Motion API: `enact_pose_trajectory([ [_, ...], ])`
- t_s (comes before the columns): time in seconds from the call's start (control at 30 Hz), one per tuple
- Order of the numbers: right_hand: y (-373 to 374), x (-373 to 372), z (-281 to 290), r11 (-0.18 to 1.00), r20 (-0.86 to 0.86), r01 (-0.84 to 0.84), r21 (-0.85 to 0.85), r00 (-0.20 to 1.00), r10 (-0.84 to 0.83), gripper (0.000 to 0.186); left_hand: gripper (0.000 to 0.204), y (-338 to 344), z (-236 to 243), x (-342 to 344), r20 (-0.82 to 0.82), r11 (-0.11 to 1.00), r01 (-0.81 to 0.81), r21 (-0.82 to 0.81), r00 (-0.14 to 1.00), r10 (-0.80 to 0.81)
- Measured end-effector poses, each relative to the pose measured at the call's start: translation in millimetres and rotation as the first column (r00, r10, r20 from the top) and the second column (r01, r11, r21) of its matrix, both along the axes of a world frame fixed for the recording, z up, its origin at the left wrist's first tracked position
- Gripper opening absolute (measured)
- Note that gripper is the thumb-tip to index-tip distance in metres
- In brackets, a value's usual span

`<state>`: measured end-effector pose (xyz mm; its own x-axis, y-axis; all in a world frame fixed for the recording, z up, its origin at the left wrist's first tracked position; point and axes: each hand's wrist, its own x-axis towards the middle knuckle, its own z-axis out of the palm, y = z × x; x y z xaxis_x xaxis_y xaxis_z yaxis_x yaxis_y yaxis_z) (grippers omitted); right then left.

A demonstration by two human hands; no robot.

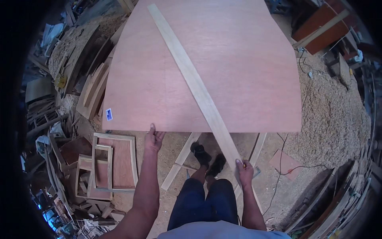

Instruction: Measuring and marking plywood and placing it onto a wooden frame.

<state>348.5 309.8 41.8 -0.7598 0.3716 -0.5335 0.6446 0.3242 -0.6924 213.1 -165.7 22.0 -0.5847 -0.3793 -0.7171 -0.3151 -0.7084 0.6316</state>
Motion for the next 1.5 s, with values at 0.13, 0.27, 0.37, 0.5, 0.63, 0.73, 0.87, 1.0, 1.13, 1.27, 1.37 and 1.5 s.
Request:
enact_pose_trajectory([
  [0.13,-1,28,5,0.999,0.109,-0.036,0.033,0.994,0.032,0.041,0.055,87,4,25,-0.032,0.997,-0.053,0.060,0.998,0.055],
  [0.27,-12,38,14,0.984,0.057,-0.164,0.074,0.985,0.160,0.049,0.055,129,0,50,-0.079,0.984,-0.121,0.132,0.988,0.133],
  [0.37,-22,33,7,0.948,0.087,-0.300,0.105,0.952,0.292,0.048,0.055,140,-2,55,-0.069,0.991,-0.057,0.120,0.995,0.066],
  [0.5,-68,11,6,0.956,-0.039,-0.285,0.074,0.957,0.288,0.047,0.070,125,10,64,0.035,0.973,0.230,0.026,0.972,-0.231],
  [0.63,-114,11,-9,0.989,-0.103,-0.145,0.033,0.984,0.148,0.041,0.076,118,49,56,0.355,0.866,0.479,0.142,0.792,-0.496],
  [0.73,-150,15,-3,0.999,-0.144,-0.029,-0.021,0.989,0.026,0.037,0.061,89,65,49,0.591,0.631,0.770,-0.095,0.554,-0.587],
  [0.87,-173,19,-16,0.992,-0.125,0.079,-0.095,0.988,-0.091,0.036,0.057,91,84,7,0.619,-0.033,0.662,-0.749,0.680,-0.392],
  [1.0,-210,7,-9,0.991,-0.172,0.106,-0.078,0.978,-0.118,0.030,0.102,86,56,-52,0.571,-0.326,0.471,-0.820,0.714,-0.404],
  [1.13,-219,-2,-16,0.987,-0.177,0.156,-0.042,0.971,-0.161,0.028,0.112,108,18,-106,0.656,-0.461,0.478,-0.747,0.643,-0.395],
  [1.27,-216,-24,-17,0.978,-0.160,0.206,-0.024,0.965,-0.207,0.030,0.114,129,7,-142,0.639,-0.538,0.396,-0.744,0.658,-0.399],
  [1.37,-214,-41,-18,0.972,-0.230,0.236,0.005,0.946,-0.228,0.032,0.113,142,-2,-165,0.636,-0.556,0.374,-0.742,0.654,-0.409],
  [1.5,-215,-61,-9,0.956,-0.214,0.290,-0.045,0.932,-0.292,0.033,0.112,148,-4,-198,0.646,-0.617,0.332,-0.713,0.653,-0.395],
])
